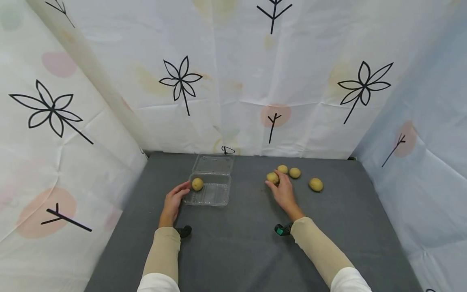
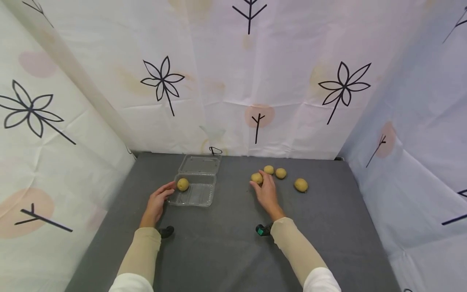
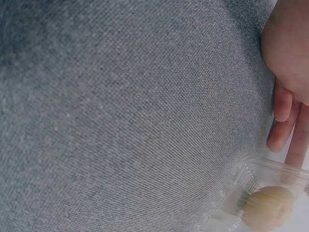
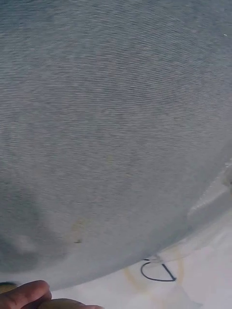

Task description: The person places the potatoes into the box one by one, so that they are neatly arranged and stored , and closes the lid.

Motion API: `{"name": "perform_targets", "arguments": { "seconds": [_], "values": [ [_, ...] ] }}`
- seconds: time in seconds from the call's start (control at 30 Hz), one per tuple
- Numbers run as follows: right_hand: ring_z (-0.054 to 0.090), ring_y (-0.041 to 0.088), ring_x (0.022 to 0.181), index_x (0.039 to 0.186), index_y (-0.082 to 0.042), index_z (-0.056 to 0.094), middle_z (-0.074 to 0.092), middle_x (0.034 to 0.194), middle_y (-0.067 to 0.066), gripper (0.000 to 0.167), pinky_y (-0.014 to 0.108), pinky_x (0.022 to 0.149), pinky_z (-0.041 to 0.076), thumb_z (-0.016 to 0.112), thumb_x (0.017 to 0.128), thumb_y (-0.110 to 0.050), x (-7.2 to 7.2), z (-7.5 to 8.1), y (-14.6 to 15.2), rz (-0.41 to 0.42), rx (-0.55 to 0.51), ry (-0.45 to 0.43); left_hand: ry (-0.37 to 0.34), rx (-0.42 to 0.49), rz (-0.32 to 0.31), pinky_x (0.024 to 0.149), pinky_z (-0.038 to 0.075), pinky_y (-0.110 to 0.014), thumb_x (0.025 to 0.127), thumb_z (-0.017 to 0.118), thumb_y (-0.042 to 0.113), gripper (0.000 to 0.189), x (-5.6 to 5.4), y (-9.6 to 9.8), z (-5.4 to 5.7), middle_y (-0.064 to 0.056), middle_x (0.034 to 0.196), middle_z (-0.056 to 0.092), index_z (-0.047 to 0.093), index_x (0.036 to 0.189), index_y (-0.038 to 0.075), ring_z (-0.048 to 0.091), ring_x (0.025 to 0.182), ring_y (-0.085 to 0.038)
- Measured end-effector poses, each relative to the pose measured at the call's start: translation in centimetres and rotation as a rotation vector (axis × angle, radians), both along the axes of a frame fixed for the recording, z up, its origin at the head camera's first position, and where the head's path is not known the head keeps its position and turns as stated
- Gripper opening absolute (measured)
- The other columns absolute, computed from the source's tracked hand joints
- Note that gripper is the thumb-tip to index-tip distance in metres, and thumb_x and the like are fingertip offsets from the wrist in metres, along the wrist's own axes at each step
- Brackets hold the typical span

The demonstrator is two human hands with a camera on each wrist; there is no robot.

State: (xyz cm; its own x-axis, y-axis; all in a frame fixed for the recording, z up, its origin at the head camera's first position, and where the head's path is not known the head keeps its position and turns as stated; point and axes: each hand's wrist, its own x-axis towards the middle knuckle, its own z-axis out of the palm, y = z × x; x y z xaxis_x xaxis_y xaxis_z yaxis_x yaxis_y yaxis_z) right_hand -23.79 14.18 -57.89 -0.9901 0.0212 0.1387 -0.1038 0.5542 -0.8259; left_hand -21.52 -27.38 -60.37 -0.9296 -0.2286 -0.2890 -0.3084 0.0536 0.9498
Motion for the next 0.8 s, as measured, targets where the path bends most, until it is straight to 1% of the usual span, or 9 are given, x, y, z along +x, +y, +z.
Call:
{"name": "perform_targets", "arguments": {
  "seconds": [0.17,0.3,0.37,0.43,0.5,0.57,0.67,0.8],
  "values": [
    [0.06,0.037,0.112,0.148,0.001,0.049,0.054,0.136,0.025,0.062,0.052,0.094,0.051,0.072,0.096,-0.023,-0.1,0.2,-0.8,0.029,-0.001,0.036,0.0,0.003,-0.006,0.118,0.035,-0.04,0.1,0.065,0.02,0.043,0.1,0.0,0.1,-0.006,0.144,0.064,0.061,0.142,0.016,0.05,0.135,-0.016],
    [0.06,0.035,0.109,0.149,0.0,0.048,0.056,0.132,0.024,0.062,0.05,0.094,0.052,0.072,0.096,-0.023,-0.2,0.5,-1.4,0.058,-0.015,0.036,0.006,0.009,-0.016,0.119,0.034,-0.04,0.101,0.064,0.021,0.043,0.3,0.1,0.4,-0.009,0.146,0.061,0.06,0.144,0.015,0.05,0.135,-0.015],
    [0.06,0.035,0.109,0.149,-0.001,0.048,0.056,0.131,0.023,0.063,0.049,0.094,0.053,0.072,0.096,-0.024,-0.1,0.7,-1.6,0.071,-0.022,0.028,-0.003,0.017,-0.03,0.119,0.033,-0.04,0.102,0.062,0.019,0.044,0.5,0.2,1.2,-0.012,0.149,0.058,0.058,0.145,0.013,0.049,0.136,-0.016],
    [0.06,0.035,0.109,0.15,-0.002,0.047,0.056,0.132,0.022,0.063,0.048,0.094,0.053,0.071,0.096,-0.025,-0.1,0.9,-1.8,0.083,-0.022,0.022,-0.012,0.029,-0.037,0.119,0.033,-0.041,0.102,0.062,0.016,0.044,0.7,0.3,2.0,-0.015,0.151,0.056,0.058,0.145,0.011,0.05,0.133,-0.015],
    [0.061,0.035,0.109,0.151,-0.003,0.047,0.056,0.133,0.022,0.064,0.048,0.094,0.053,0.071,0.096,-0.026,0.0,1.1,-2.1,0.092,-0.029,0.02,-0.019,0.037,-0.044,0.12,0.032,-0.041,0.102,0.061,0.015,0.044,0.7,0.2,2.2,-0.016,0.152,0.054,0.057,0.146,0.011,0.048,0.135,-0.016],
    [0.061,0.034,0.11,0.151,-0.004,0.046,0.056,0.134,0.021,0.064,0.047,0.093,0.054,0.071,0.096,-0.026,0.0,1.2,-2.4,0.1,-0.033,0.022,-0.02,0.03,-0.039,0.119,0.033,-0.041,0.102,0.061,0.016,0.044,0.6,0.2,1.9,-0.015,0.152,0.054,0.057,0.146,0.011,0.048,0.136,-0.017],
    [0.062,0.033,0.109,0.15,-0.004,0.048,0.058,0.131,0.02,0.064,0.047,0.091,0.055,0.072,0.095,-0.026,0.1,1.4,-2.8,0.107,-0.035,0.044,-0.011,0.016,-0.021,0.119,0.033,-0.041,0.102,0.062,0.02,0.043,0.3,0.0,0.7,-0.012,0.151,0.057,0.059,0.145,0.015,0.047,0.14,-0.019],
    [0.062,0.031,0.109,0.148,-0.005,0.05,0.06,0.129,0.019,0.061,0.045,0.088,0.055,0.072,0.095,-0.026,0.3,1.7,-3.2,0.123,-0.021,0.074,-0.008,-0.003,-0.007,0.119,0.033,-0.042,0.1,0.064,0.021,0.043,0.1,0.1,0.3,-0.01,0.148,0.06,0.061,0.142,0.016,0.049,0.139,-0.02]
  ]
}}
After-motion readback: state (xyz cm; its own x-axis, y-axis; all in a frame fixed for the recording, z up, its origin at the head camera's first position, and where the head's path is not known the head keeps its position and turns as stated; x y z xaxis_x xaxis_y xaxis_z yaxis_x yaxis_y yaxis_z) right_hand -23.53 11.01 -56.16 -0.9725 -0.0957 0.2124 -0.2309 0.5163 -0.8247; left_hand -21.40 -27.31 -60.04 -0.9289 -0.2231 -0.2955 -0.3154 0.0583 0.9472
